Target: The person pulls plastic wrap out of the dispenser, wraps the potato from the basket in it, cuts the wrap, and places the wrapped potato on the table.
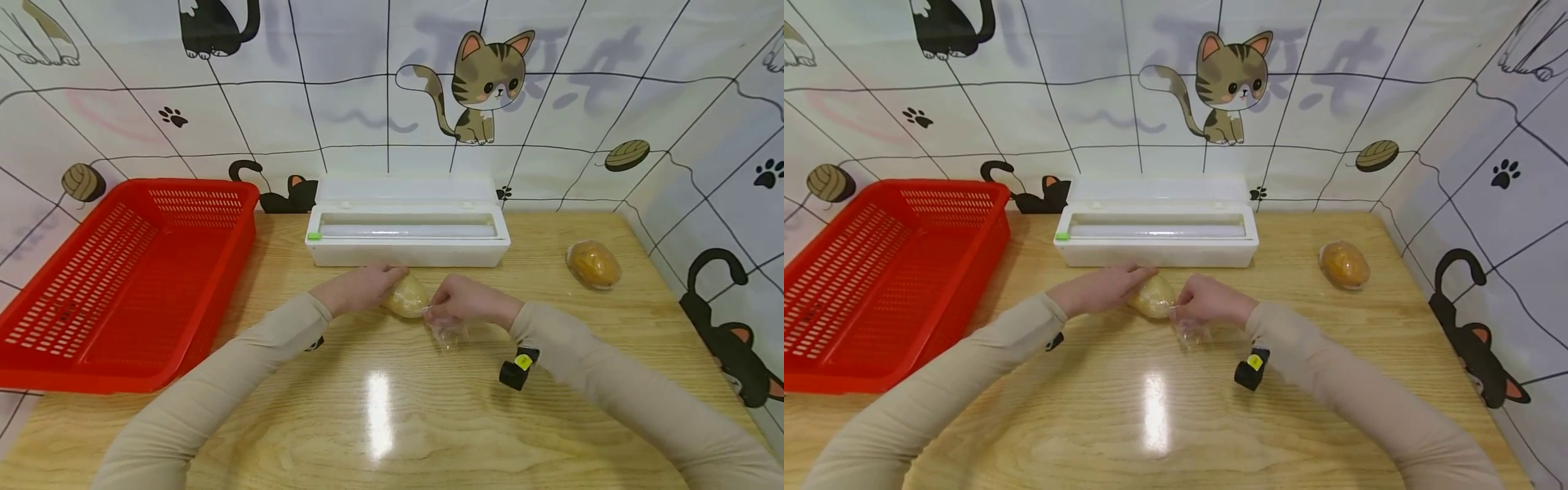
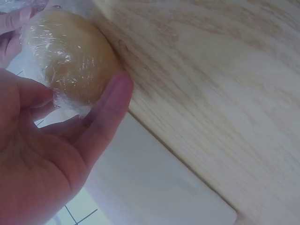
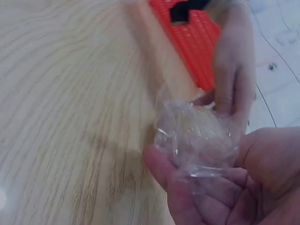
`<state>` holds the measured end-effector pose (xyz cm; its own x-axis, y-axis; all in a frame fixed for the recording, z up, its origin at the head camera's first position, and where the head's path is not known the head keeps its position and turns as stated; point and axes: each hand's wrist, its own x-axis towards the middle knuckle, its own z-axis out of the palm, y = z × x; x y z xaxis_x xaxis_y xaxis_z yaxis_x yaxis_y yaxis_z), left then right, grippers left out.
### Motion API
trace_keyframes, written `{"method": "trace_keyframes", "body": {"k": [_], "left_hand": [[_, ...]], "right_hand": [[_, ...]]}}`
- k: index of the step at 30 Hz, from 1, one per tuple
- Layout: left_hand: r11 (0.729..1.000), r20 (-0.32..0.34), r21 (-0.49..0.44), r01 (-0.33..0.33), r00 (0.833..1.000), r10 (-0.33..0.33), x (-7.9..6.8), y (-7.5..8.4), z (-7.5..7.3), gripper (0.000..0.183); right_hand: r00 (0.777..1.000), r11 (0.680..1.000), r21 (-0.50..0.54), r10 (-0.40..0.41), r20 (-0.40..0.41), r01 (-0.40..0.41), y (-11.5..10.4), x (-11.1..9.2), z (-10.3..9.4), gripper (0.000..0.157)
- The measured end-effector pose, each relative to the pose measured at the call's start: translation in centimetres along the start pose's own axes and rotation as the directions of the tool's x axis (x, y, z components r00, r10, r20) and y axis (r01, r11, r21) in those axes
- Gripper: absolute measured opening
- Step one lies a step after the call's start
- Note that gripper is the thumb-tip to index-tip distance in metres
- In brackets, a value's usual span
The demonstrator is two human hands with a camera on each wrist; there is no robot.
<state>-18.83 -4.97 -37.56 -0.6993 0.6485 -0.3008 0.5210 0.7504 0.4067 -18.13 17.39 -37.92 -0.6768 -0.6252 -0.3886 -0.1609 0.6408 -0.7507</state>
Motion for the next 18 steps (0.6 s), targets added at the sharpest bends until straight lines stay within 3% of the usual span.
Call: {"method": "trace_keyframes", "body": {"k": [5,8,18], "left_hand": [[0.999,0.008,-0.033,-0.001,1.0,0.001,0.2,0.0,0.2,0.045],[0.999,0.004,-0.031,-0.018,1.0,0.018,0.2,0.0,0.2,0.045],[0.999,-0.005,-0.016,-0.035,0.999,0.035,0.2,0.3,0.7,0.043]], "right_hand": [[0.996,0.994,0.098,0.037,0.082,-0.044,0.8,0.3,-0.9,0.016],[0.991,0.993,0.103,0.053,0.126,-0.066,1.2,0.7,-1.4,0.017],[0.952,0.954,0.268,0.044,0.304,-0.13,2.7,0.9,-2.4,0.024]]}}
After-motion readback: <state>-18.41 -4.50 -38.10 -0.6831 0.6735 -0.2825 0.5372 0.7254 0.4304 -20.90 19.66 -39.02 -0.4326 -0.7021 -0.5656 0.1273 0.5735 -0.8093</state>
